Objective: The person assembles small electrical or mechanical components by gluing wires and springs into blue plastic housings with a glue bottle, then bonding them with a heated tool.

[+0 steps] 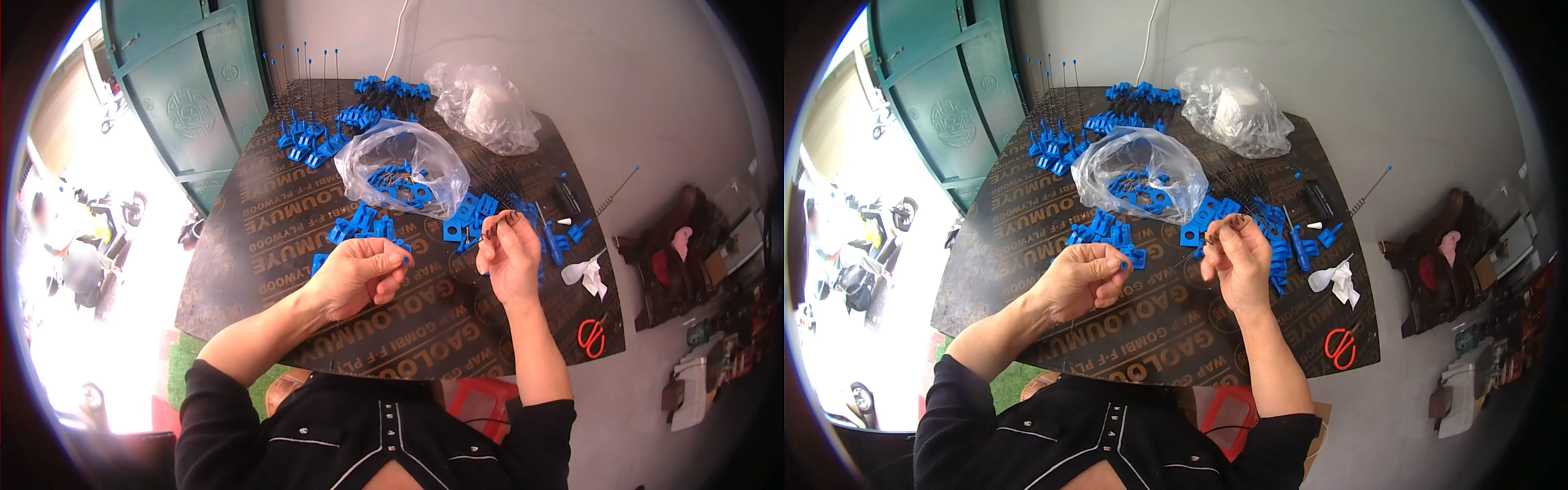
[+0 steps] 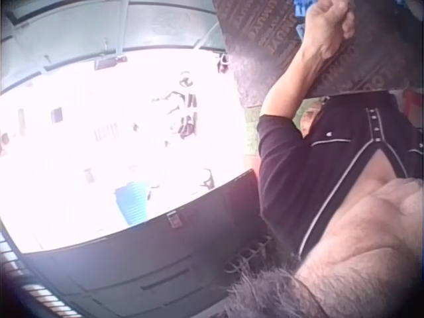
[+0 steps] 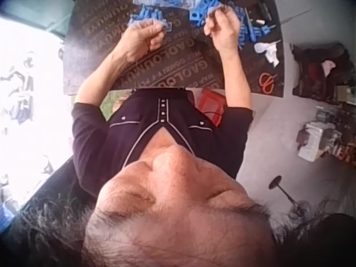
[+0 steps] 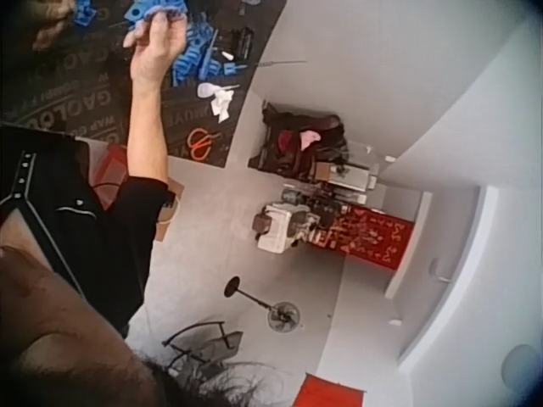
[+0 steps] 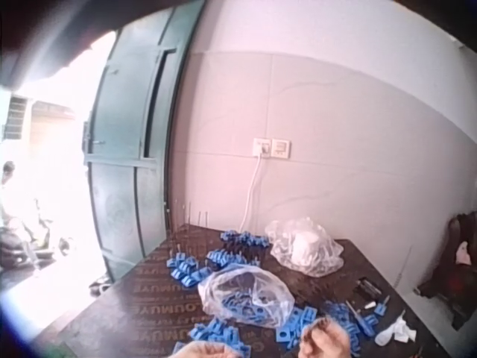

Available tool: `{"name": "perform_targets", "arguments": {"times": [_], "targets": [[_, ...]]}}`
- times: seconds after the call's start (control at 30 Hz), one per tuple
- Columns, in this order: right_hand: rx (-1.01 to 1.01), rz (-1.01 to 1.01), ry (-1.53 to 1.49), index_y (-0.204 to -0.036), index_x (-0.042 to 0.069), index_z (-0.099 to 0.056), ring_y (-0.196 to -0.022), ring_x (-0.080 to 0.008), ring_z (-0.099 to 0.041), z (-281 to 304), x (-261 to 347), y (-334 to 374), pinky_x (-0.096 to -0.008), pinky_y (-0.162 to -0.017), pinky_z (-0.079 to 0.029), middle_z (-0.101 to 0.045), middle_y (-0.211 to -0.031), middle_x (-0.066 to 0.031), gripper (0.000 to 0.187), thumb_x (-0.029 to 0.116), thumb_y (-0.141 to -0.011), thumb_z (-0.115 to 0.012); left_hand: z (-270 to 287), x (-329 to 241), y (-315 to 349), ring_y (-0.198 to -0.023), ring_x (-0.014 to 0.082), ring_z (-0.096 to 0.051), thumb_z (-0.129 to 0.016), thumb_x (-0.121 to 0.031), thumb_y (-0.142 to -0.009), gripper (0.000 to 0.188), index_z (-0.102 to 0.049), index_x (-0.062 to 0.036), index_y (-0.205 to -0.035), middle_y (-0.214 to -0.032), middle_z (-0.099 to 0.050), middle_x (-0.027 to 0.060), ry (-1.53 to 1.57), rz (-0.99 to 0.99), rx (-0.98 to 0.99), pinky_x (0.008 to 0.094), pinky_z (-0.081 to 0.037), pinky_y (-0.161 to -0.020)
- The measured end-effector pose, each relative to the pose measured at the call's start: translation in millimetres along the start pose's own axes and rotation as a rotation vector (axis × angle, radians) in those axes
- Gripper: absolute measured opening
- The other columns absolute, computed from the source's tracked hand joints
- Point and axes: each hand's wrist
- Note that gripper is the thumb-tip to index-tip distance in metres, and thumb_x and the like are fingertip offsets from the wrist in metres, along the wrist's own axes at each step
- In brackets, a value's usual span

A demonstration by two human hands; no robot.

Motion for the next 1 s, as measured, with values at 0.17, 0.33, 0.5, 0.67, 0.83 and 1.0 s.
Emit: {"name": "perform_targets", "arguments": {"times": [0.17, 0.33, 0.5, 0.67, 0.83, 1.0], "targets": [[0.025, -0.017, -0.010, -0.101, 0.004, -0.054, -0.063, -0.0107, -0.053, -8, 4, 4, -0.0264, -0.046, -0.048, -0.060, -0.087, -0.0055, 0.014, 0.013, -0.092, -0.059, 1, 10, 3, -0.052, 0.0116, -0.049, -0.061, -0.015, -0.093, 0.017, -0.062, 0.0013, -0.094, -0.075, -0.062, 0.0072, 0.093, 0.044, -0.024, 0.0255, -0.040, -0.047], [0.073, -0.019, -0.008, -0.105, 0.002, -0.054, -0.063, -0.0108, -0.053, -7, 2, 5, -0.0263, -0.048, -0.049, -0.060, -0.089, -0.0068, 0.018, 0.013, -0.091, -0.059, -4, 11, 4, -0.051, 0.0154, -0.055, -0.059, -0.011, -0.093, 0.014, -0.061, 0.0033, -0.095, -0.079, -0.065, 0.0125, -0.048, 0.048, -0.120, 0.0271, -0.046, -0.043], [0.079, -0.031, -0.008, -0.106, 0.002, -0.054, -0.063, -0.0108, -0.053, -6, -1, 5, -0.0262, -0.048, -0.049, -0.060, -0.090, -0.0076, 0.018, 0.012, -0.092, -0.059, -8, 13, 5, -0.053, 0.0174, -0.059, -0.060, -0.005, -0.090, 0.010, -0.061, 0.0041, -0.095, -0.081, -0.066, 0.0140, -0.058, 0.038, -0.216, 0.0278, -0.050, -0.045], [0.086, -0.051, 0.001, -0.106, 0.001, -0.054, -0.063, -0.0108, -0.053, -7, -3, 5, -0.0261, -0.048, -0.049, -0.060, -0.091, -0.0079, 0.018, 0.011, -0.092, -0.058, 5, 25, 4, -0.054, 0.0110, -0.054, -0.063, -0.004, -0.088, 0.009, -0.065, 0.0031, -0.093, -0.074, -0.063, 0.0073, -0.178, -0.011, -0.205, 0.0232, -0.044, -0.046], [0.082, -0.059, -0.001, -0.106, 0.001, -0.054, -0.063, -0.0107, -0.053, -7, -5, 6, -0.0260, -0.048, -0.049, -0.060, -0.091, -0.0079, 0.016, 0.009, -0.092, -0.057, 6, 27, 6, -0.053, 0.0045, -0.045, -0.064, -0.004, -0.088, 0.016, -0.068, 0.0019, -0.102, -0.066, -0.057, -0.0012, -0.330, -0.016, -0.185, 0.0195, -0.037, -0.048], [0.084, -0.066, 0.020, -0.106, 0.001, -0.054, -0.062, -0.0104, -0.053, -11, -5, 6, -0.0260, -0.048, -0.049, -0.060, -0.090, -0.0079, 0.016, 0.008, -0.092, -0.057, 5, 29, 8, -0.055, 0.0024, -0.042, -0.059, -0.007, -0.093, 0.024, -0.064, -0.0003, -0.115, -0.065, -0.053, -0.0042, -0.555, -0.022, -0.120, 0.0189, -0.036, -0.050]]}}
Point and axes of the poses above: each hand's wrist, its own y-axis away from the middle knuckle, its own z-axis out of the back of the hand, x = y × z
